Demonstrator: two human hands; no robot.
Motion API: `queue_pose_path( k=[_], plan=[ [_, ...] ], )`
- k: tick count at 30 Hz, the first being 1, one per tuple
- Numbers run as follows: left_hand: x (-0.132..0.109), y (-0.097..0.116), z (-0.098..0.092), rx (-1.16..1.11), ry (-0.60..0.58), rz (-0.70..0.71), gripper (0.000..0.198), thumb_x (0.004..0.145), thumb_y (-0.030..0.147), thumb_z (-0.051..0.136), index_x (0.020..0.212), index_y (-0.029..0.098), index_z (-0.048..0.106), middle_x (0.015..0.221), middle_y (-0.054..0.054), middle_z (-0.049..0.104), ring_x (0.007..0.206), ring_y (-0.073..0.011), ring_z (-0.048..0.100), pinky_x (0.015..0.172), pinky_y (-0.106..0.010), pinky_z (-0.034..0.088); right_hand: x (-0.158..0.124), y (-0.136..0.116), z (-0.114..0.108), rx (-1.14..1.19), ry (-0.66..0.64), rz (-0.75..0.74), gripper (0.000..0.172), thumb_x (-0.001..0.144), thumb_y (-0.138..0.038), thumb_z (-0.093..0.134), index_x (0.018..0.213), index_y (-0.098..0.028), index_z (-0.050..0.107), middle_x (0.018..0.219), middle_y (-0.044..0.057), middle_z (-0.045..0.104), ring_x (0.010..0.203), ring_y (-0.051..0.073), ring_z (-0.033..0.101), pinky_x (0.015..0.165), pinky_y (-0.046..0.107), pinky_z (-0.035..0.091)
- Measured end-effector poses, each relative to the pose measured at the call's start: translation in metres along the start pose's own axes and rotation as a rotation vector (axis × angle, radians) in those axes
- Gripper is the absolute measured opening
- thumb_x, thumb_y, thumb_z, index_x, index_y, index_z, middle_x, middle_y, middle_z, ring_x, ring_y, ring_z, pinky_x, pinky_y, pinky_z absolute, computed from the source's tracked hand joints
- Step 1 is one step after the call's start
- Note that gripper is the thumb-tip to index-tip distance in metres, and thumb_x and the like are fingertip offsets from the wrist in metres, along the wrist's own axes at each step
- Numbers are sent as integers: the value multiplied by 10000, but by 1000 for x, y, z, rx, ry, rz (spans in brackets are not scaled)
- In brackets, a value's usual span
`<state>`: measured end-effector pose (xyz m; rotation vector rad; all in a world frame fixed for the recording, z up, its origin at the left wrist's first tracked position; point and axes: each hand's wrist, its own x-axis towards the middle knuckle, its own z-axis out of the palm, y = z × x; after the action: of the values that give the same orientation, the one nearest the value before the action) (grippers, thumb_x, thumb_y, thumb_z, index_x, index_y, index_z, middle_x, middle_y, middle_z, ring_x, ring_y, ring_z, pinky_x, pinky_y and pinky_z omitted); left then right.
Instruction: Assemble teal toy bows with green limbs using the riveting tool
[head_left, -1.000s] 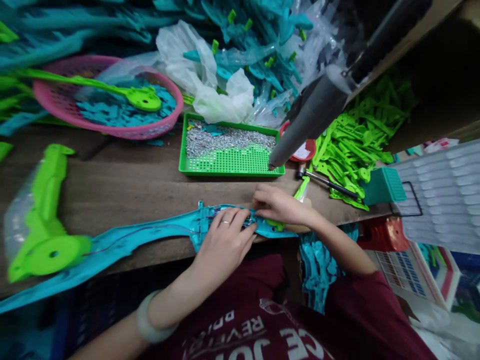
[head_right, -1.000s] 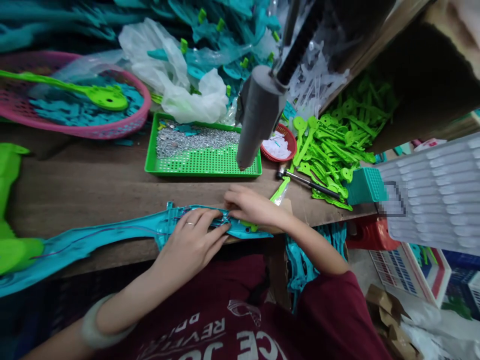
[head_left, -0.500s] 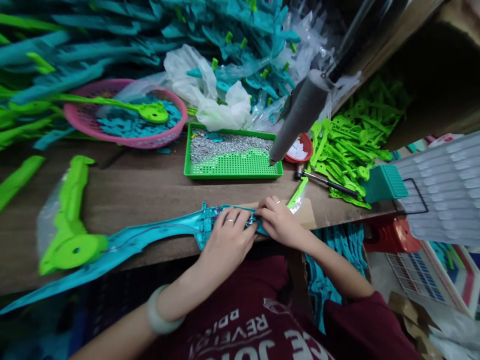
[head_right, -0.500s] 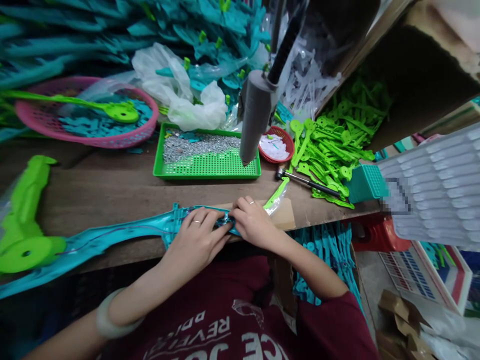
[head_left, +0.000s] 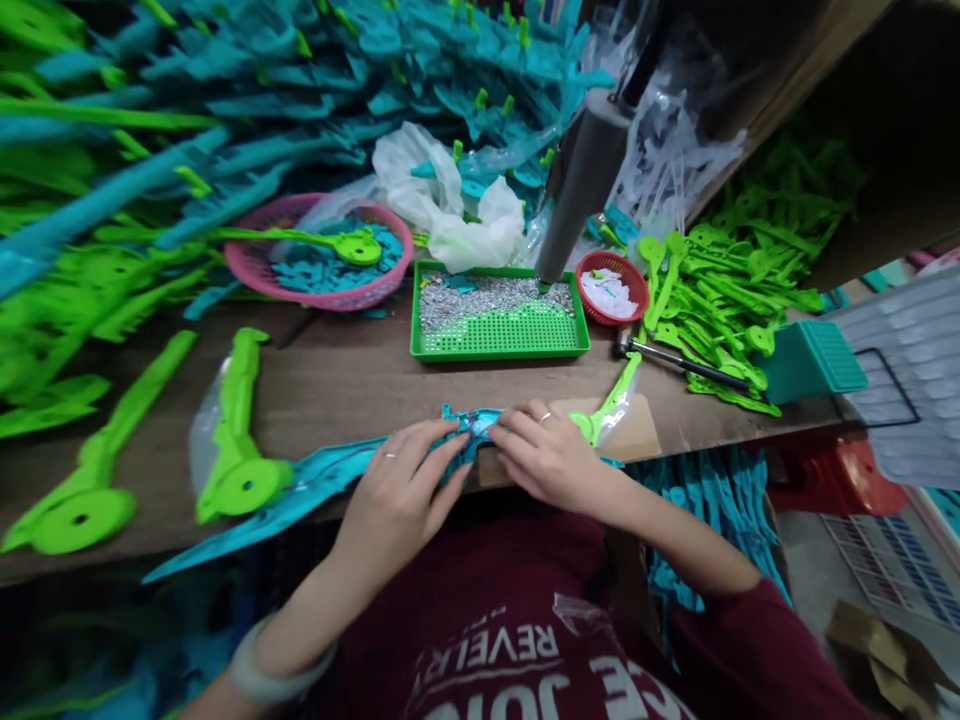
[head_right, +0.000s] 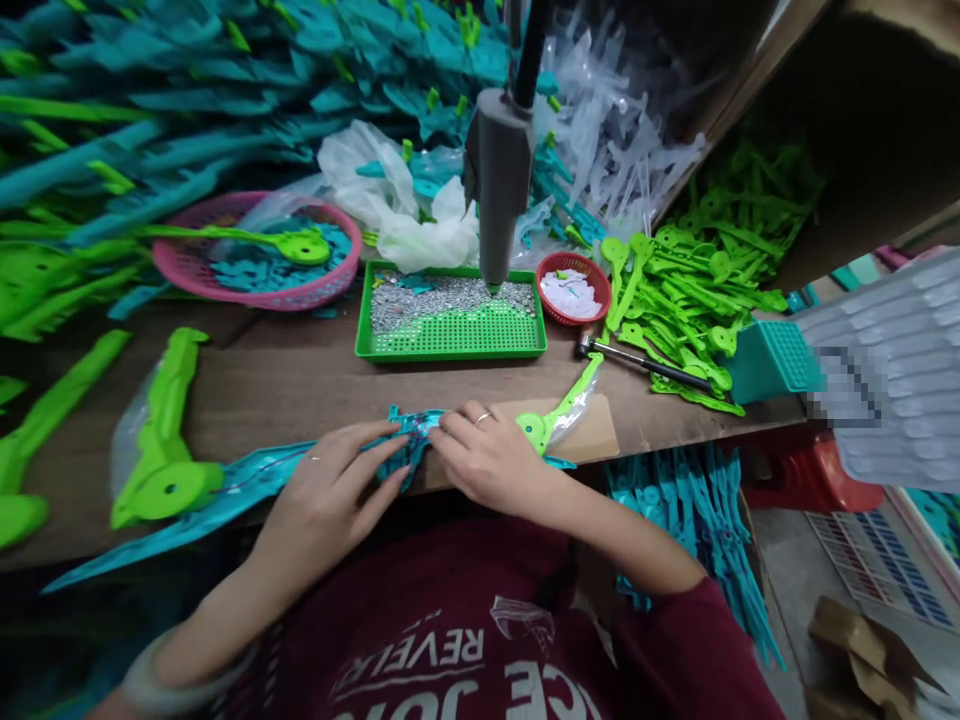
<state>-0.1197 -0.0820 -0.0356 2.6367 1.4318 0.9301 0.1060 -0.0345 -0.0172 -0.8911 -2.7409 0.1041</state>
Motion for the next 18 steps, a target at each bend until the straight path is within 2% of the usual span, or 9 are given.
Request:
queue_pose_path(
  k=[3,5,8,10,15,18],
  plan=[
    [-6,-4,8,40,-35,56,215,993,168,523,1134,109,674,1121,-147,743,1022,-268,692,916,-425,555,15,-8,12,-20,-70,8,300,1039,-207,421,1260,-133,611,1150,146,664,1003,266,494,802,407,412],
    [-9,-4,13,68,-33,82,229,987,155,529,1148,104,683,1125,-142,758,1023,-269,700,922,-424,550,20,-6,15,-15,-115,20,275,1035,-201,442,1220,-130,633,1121,143,665,998,267,496,794,405,402],
    [-14,-3,15,75,-18,100,277,970,127,546,1214,111,676,1160,-136,760,1051,-274,705,930,-430,545,21,-2,13,10,-198,15,219,1019,-196,486,1110,-123,672,1108,143,654,1021,270,494,804,404,391],
    [-16,-2,17,68,-7,78,304,968,126,549,1246,126,673,1171,-133,759,1070,-273,704,935,-424,546,20,1,9,28,-240,5,218,1018,-202,490,1112,-123,670,1147,150,638,1045,273,487,821,408,393],
    [-17,-2,20,100,-15,88,247,985,180,554,1140,82,720,1109,-148,770,1026,-283,712,911,-422,556,22,6,-1,16,-248,-45,301,1034,-202,418,1246,-145,623,1081,135,647,976,265,476,789,402,413],
    [-18,-1,21,86,-37,102,262,992,195,550,1162,93,722,1137,-153,764,1080,-286,702,954,-423,543,25,7,2,-20,-247,-139,314,1044,-204,403,1269,-134,611,1189,145,654,989,261,487,789,403,420]
  ],
)
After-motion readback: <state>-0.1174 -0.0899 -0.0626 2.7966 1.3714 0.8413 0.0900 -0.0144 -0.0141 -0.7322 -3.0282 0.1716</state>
